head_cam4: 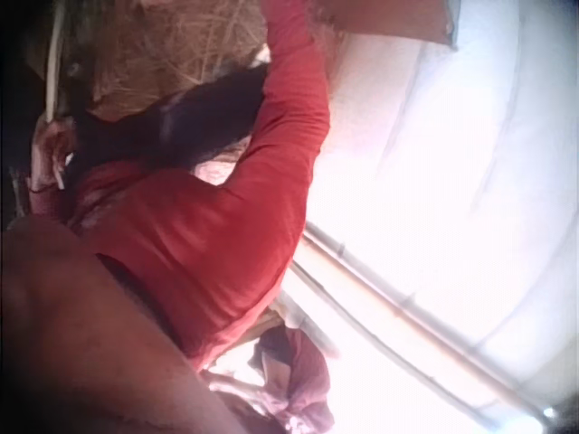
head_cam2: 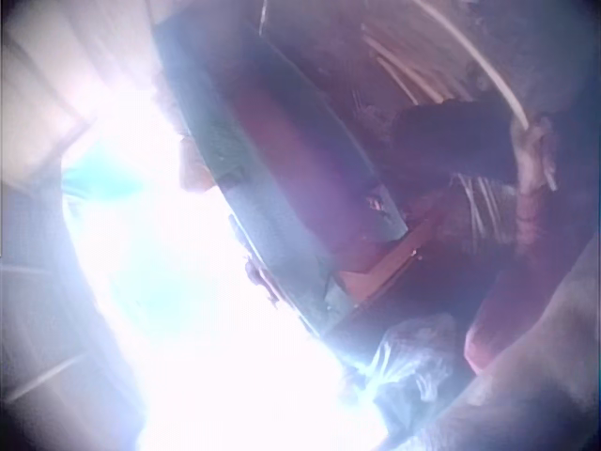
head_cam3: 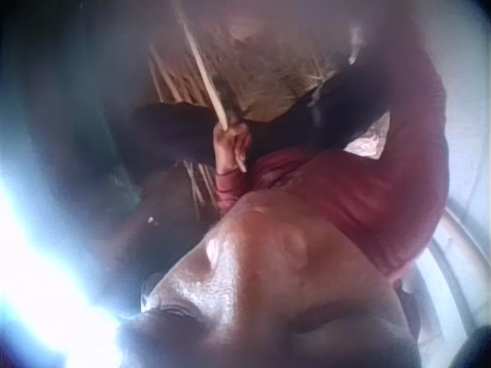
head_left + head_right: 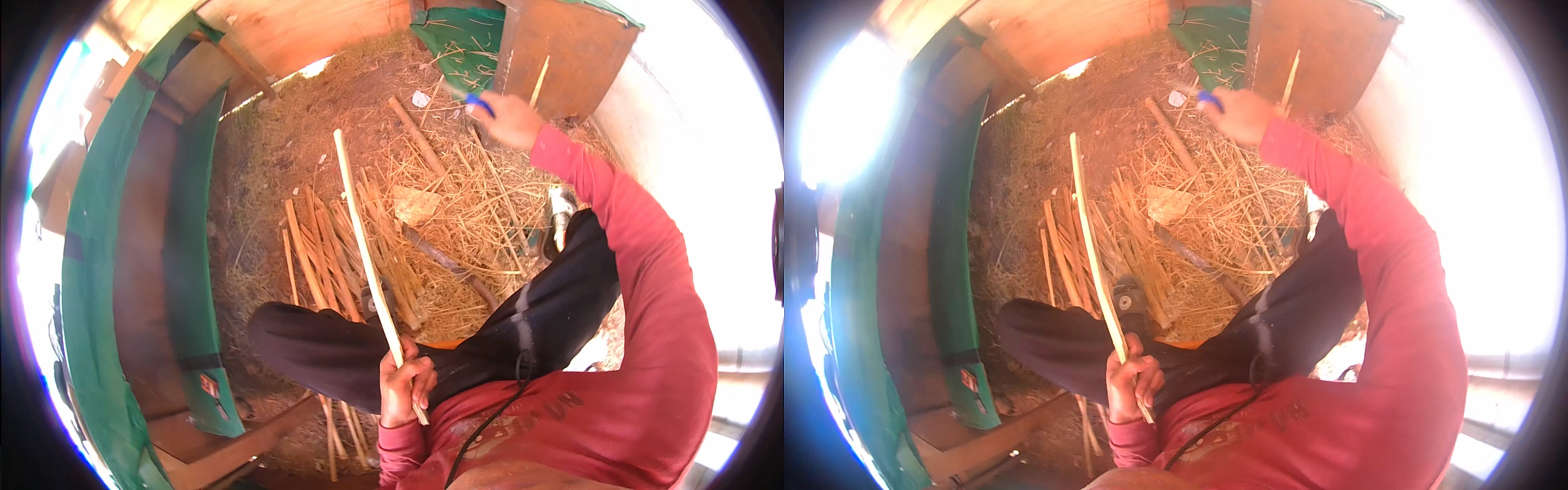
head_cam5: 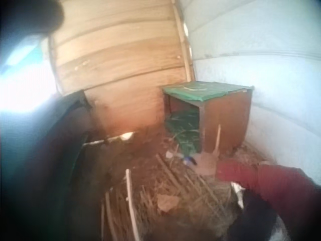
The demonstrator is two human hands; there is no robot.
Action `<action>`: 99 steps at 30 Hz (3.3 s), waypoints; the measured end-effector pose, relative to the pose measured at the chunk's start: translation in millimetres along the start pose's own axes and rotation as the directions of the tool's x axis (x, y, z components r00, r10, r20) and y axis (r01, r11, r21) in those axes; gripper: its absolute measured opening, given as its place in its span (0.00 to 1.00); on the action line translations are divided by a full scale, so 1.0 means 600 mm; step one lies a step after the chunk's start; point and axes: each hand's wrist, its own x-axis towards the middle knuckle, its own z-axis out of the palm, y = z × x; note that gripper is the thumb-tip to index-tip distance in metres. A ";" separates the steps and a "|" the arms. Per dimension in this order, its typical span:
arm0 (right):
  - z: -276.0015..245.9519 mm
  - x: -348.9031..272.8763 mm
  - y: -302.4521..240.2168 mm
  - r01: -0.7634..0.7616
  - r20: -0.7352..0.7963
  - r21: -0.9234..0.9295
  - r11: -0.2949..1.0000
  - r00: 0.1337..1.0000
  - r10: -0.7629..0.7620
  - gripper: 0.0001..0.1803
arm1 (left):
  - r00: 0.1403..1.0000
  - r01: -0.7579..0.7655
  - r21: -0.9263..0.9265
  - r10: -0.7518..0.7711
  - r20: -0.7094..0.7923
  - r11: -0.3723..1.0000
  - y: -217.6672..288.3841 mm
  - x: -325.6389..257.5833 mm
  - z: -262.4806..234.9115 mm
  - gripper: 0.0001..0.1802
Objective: The person sits on a hay-covered floor and uses a small knife to shave a long, thin wooden stick. They hold the stick vertically with their left hand and repeatedly scrape the blade along its length to remove thin strips of wood.
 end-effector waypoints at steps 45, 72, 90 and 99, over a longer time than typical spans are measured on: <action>0.045 -0.118 -0.142 0.706 0.053 0.154 0.691 0.693 -0.719 0.17 | 0.999 -0.009 0.207 0.016 -0.030 0.978 -0.012 0.008 0.035 0.09; 0.055 -0.113 -0.137 0.695 -0.043 0.002 0.719 0.718 -0.695 0.18 | 0.993 0.105 0.080 -0.109 0.045 0.991 0.001 -0.001 0.050 0.12; -0.027 0.092 0.061 -0.128 -0.316 -0.272 0.954 0.948 0.037 0.20 | 0.997 0.082 0.185 -0.079 -0.019 0.979 -0.010 -0.028 0.023 0.10; 0.055 -0.091 -0.164 0.671 -0.007 0.128 0.730 0.737 -0.676 0.16 | 0.995 -0.062 0.264 0.081 -0.060 0.962 0.004 -0.008 0.027 0.08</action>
